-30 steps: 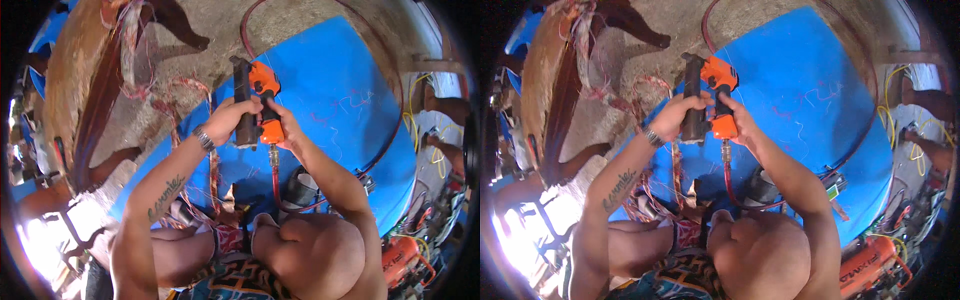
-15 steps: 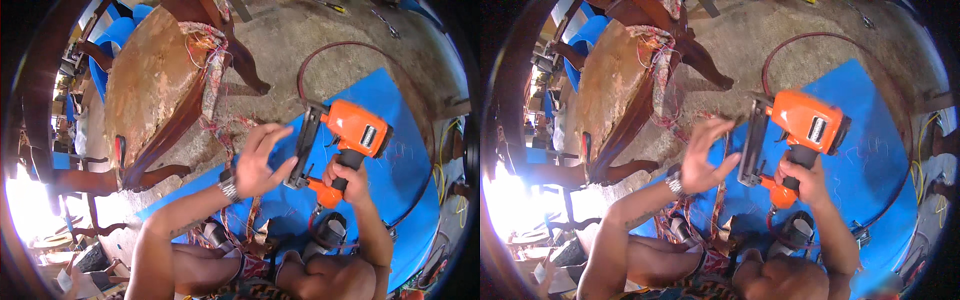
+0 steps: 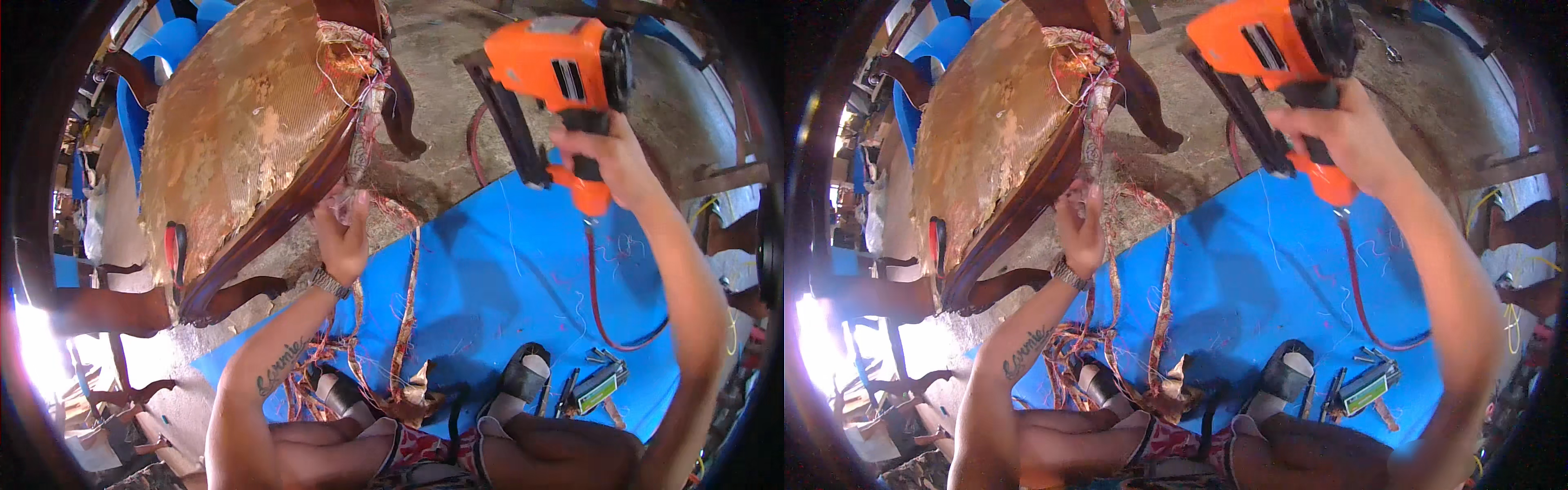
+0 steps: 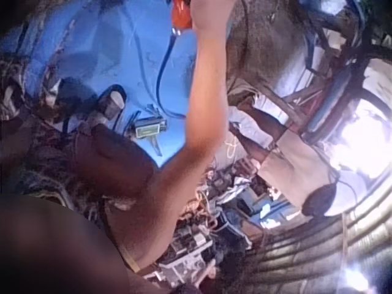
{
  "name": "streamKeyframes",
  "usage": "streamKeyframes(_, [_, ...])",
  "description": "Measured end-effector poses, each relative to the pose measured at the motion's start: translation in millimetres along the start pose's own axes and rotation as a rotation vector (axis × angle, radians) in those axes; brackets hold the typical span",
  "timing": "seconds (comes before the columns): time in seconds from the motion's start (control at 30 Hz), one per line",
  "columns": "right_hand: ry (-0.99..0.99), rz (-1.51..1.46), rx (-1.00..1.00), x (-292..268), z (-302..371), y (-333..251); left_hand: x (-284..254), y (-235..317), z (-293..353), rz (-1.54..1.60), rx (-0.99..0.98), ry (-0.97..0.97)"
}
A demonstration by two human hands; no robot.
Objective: Reupholstering a wooden chair by attaching fabric strips and padding using a pneumatic staple gun.
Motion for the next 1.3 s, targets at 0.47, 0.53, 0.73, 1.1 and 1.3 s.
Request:
streamKeyframes(0.47, [0.288,-0.441,-0.156,96,39,81,16,108,8,0.429,-0.437,-0.592])
streamKeyframes(0.53, [0.307,-0.475,-0.124,95,40,88,13,96,7,0.540,-0.590,-0.609])
streamKeyframes(0.73, [0.306,-0.409,-0.060,85,33,108,-37,155,-11,-0.477,0.035,-0.339])
streamKeyframes(1.1, [0.101,0.610,0.424,84,41,196,-62,160,-30,-0.658,0.198,-0.107])
streamKeyframes(1.3, [-0.081,0.763,0.438,107,32,187,-59,152,-18,-0.515,0.168,-0.080])
Point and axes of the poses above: each hand's wrist, its own z-axis away from the middle knuckle, its own x-axis out of the palm, y = z × x, the point moved 5 cm from there along -z, towards the middle knuckle, and after that the axes turned 5 degrees about -x, right-handed, at the moved point
